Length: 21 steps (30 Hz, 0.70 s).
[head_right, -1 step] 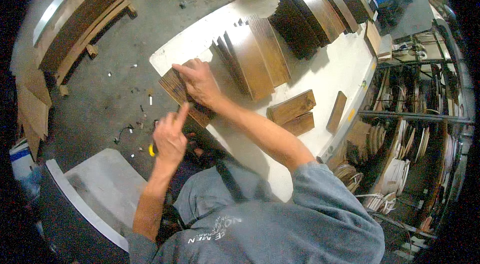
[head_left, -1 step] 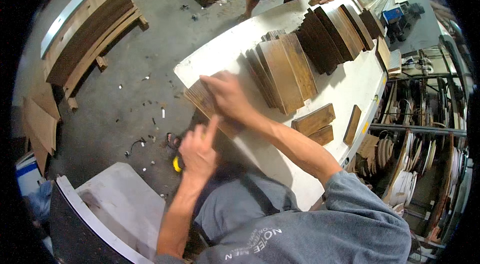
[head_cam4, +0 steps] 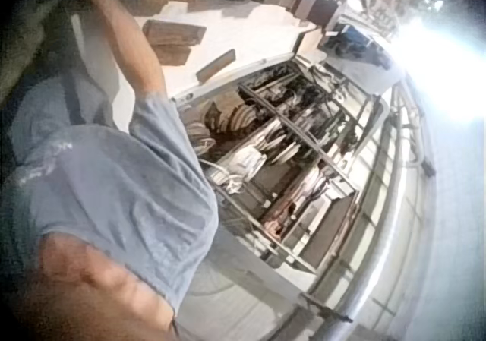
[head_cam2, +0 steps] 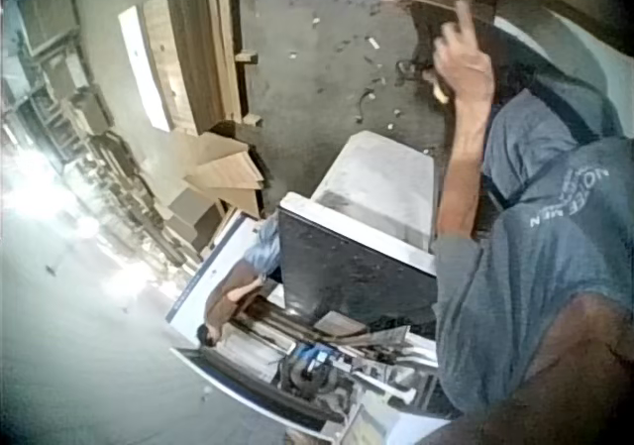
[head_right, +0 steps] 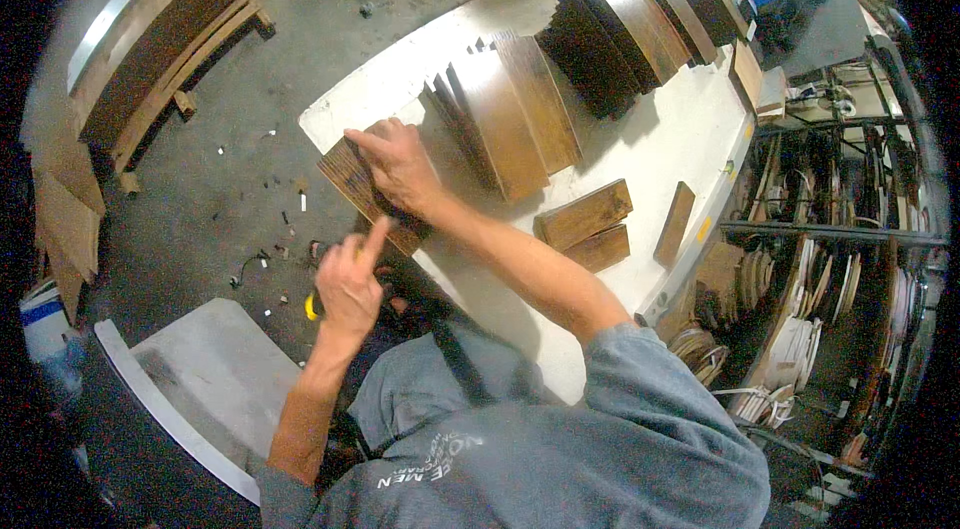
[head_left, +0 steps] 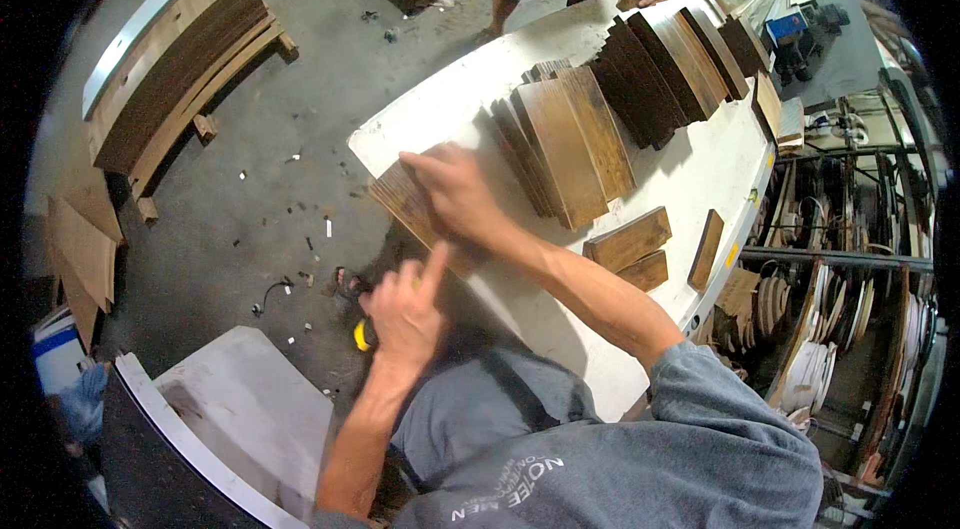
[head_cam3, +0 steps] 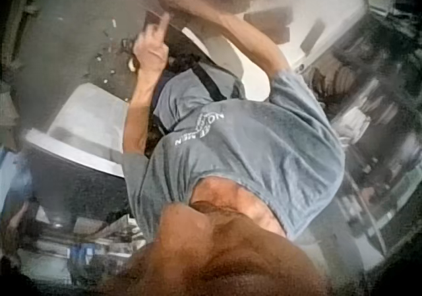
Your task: The person scrapes the edges of wooden blocks with a hand tool. They handle the blocks individually, flipping them to clean different sides, and then stack them on a workbench.
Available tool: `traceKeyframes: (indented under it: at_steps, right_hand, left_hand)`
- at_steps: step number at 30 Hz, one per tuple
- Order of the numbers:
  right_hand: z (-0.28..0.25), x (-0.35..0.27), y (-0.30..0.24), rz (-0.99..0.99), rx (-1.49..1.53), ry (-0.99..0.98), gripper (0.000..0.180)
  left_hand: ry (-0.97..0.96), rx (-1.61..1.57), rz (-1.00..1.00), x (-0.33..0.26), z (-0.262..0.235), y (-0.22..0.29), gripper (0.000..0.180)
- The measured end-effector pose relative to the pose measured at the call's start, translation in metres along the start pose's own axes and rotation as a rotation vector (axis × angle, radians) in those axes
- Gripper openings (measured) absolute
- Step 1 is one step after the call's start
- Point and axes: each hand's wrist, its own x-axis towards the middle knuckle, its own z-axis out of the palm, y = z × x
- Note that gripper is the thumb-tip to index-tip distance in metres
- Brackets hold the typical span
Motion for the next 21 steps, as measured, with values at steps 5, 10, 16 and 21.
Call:
traceKeyframes:
  at_steps: [5, 10, 16, 21]
  right_hand:
    - [-0.014, 0.005, 0.001, -0.034, 0.013, 0.049, 0.033]
    - [-0.005, 0.008, 0.001, -0.052, -0.037, 0.073, 0.032]
    - [-0.003, 0.004, 0.000, -0.028, 0.000, 0.063, 0.032]
    - [-0.007, 0.008, 0.002, -0.035, -0.034, 0.037, 0.034]
  left_hand:
    - [0.179, -0.088, -0.065, 0.021, 0.004, -0.005, 0.073]
    - [0.000, 0.132, 0.096, -0.003, 0.016, 0.013, 0.076]
    - [0.159, -0.066, 0.050, -0.025, 0.023, 0.021, 0.070]
    - [0.158, -0.034, -0.033, 0.017, 0.004, 0.004, 0.069]
